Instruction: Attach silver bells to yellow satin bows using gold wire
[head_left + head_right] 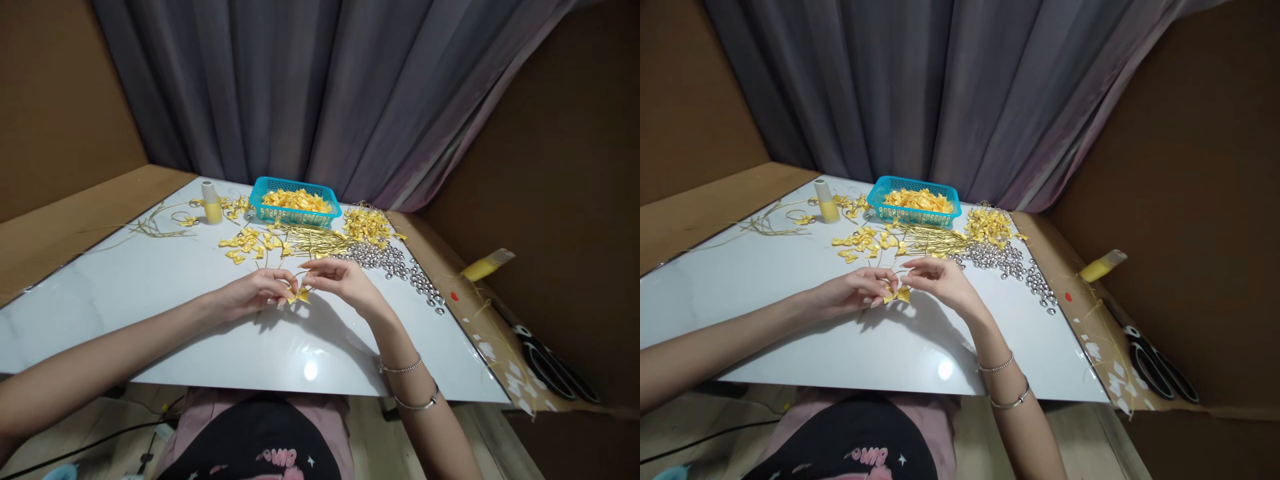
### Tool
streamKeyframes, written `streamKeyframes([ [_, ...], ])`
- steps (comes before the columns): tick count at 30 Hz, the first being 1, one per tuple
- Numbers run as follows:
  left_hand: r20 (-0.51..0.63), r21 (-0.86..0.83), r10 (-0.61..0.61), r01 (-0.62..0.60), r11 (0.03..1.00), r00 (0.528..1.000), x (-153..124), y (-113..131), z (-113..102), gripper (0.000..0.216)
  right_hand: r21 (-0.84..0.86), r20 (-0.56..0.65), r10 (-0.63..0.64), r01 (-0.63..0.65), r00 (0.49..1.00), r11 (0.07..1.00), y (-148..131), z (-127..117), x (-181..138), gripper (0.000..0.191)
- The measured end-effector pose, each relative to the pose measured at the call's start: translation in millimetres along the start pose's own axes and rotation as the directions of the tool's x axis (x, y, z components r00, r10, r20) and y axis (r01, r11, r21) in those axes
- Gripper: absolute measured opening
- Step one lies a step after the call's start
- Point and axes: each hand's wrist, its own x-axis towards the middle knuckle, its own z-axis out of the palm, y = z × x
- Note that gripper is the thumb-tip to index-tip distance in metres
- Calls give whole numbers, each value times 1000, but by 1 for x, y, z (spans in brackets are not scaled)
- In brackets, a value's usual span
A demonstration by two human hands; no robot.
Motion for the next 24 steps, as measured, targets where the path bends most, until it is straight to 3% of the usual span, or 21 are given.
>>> streamKeyframes([
  [3, 2, -47, 7, -7, 999, 1000, 0, -1, -1, 9, -72, 152, 11, 0, 988, 997, -3, -3, -3, 27],
  [5, 10, -63, 4, -3, 998, 1000, 1, -1, -2, 8, -144, 186, -9, 37, 982, 989, -3, -4, -3, 24],
  [9, 40, -91, 6, -2, 996, 999, 1, -1, -1, 12, -212, 181, -42, 81, 983, 974, -2, -3, -3, 20],
  [15, 54, -63, 26, -22, 998, 998, 1, -2, -3, 18, -37, 215, 35, -27, 976, 999, -1, 1, -4, 22],
  [24, 66, -55, 33, -29, 998, 997, 2, -2, -5, 15, -41, 176, 39, -32, 984, 999, -5, 1, -7, 19],
])
